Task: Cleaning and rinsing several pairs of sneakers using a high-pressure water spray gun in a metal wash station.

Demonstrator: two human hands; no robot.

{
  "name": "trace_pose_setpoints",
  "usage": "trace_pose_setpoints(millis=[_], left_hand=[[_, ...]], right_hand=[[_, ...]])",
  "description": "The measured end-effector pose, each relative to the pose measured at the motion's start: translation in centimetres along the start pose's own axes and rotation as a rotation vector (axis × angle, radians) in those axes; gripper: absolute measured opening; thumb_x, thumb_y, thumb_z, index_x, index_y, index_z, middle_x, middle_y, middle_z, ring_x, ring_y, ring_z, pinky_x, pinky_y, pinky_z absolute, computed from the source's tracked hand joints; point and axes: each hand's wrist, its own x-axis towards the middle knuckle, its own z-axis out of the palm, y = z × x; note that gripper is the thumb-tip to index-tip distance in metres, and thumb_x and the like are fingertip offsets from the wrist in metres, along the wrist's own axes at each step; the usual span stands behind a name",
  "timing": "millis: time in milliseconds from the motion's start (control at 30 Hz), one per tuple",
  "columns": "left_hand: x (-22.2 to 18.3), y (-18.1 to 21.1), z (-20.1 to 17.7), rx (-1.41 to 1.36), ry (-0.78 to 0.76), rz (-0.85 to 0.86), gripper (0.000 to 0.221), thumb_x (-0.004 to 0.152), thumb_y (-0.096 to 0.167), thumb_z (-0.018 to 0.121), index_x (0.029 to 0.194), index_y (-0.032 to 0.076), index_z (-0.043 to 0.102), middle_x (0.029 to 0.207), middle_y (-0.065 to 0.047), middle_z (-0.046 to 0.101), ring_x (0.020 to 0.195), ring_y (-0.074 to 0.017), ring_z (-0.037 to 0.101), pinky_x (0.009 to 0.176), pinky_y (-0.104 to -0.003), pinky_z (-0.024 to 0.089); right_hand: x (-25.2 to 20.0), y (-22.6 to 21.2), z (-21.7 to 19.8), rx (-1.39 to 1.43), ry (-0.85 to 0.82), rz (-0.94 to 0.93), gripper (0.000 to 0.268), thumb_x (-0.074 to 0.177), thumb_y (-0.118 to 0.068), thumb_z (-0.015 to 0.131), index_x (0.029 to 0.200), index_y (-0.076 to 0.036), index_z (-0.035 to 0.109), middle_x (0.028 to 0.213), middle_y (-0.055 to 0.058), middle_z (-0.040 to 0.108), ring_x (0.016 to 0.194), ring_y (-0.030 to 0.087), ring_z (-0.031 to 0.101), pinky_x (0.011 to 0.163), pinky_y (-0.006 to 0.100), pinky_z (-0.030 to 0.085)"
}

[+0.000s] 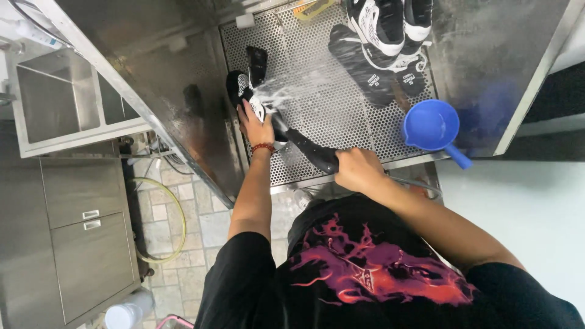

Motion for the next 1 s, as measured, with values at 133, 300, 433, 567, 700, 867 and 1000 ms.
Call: trace_pose_setpoints(millis=[133,300,433,567,700,867,1000], left_hand=[[-0.5,0.7,-0.9,-0.042,0.031,0.021,0.102,0.076,0.027,0.082,0.162,0.02,0.028,0.163,-0.034,0.02,0.151,-0.0486,0.023,0.125,-0.048,0.022],[-0.6,1.1,-0.1,-0.043,-0.008,-0.002,0.102,0.08,0.034,0.082,0.163,0.022,0.026,0.161,-0.036,0.019,0.152,-0.0502,0.024,0.126,-0.048,0.024],[-1.1,4.1,-1.1,-0.009,-0.109,-0.134,0.098,0.083,0.038,0.08,0.163,0.029,0.023,0.163,-0.037,0.011,0.15,-0.0513,0.022,0.12,-0.048,0.03],[-1.2,4.6,-0.9,0.082,-0.117,-0.176,0.1,0.083,0.042,0.078,0.163,0.036,0.017,0.164,-0.035,0.013,0.15,-0.0509,0.025,0.119,-0.049,0.033],[-1.4,5.4,-1.3,0.124,-0.151,-0.22,0.101,0.083,0.041,0.077,0.163,0.036,0.016,0.167,-0.032,0.012,0.148,-0.0502,0.028,0.12,-0.049,0.033],[-0.7,3.1,-0.4,0.028,-0.109,-0.134,0.102,0.082,0.032,0.077,0.163,0.034,0.016,0.165,-0.033,0.008,0.152,-0.0513,0.019,0.121,-0.049,0.029],[-0.8,2.6,-0.5,-0.021,-0.142,-0.115,0.101,0.081,0.026,0.074,0.164,0.033,0.015,0.166,-0.034,0.003,0.153,-0.052,0.016,0.122,-0.048,0.027]], right_hand=[[-0.3,0.1,-0.1,-0.005,-0.004,0.007,0.031,0.072,-0.02,0.069,0.1,-0.008,0.074,0.081,0.023,0.073,0.079,0.043,0.073,0.078,0.054,0.058],[-0.6,0.2,0.1,0.012,-0.006,0.02,0.031,0.072,-0.02,0.069,0.101,-0.008,0.074,0.082,0.023,0.073,0.08,0.043,0.073,0.078,0.053,0.058],[-0.9,0.4,0.3,0.023,0.01,0.021,0.03,0.073,-0.02,0.068,0.1,-0.008,0.074,0.083,0.022,0.074,0.08,0.042,0.073,0.078,0.053,0.058],[-0.7,0.4,0.1,0.013,-0.006,0.02,0.031,0.073,-0.019,0.068,0.101,-0.008,0.074,0.083,0.022,0.074,0.08,0.042,0.073,0.078,0.053,0.058],[-0.6,0.3,0.1,0.019,-0.004,0.015,0.031,0.073,-0.018,0.067,0.101,-0.009,0.074,0.083,0.022,0.074,0.082,0.042,0.073,0.079,0.053,0.058],[-0.4,0.5,-0.4,0.006,-0.029,0.018,0.031,0.072,-0.019,0.067,0.101,-0.007,0.074,0.084,0.022,0.074,0.082,0.041,0.073,0.079,0.052,0.058],[0.4,0.4,0.3,-0.01,-0.017,0.018,0.032,0.073,-0.019,0.068,0.103,-0.007,0.073,0.083,0.022,0.073,0.081,0.042,0.073,0.078,0.053,0.058]])
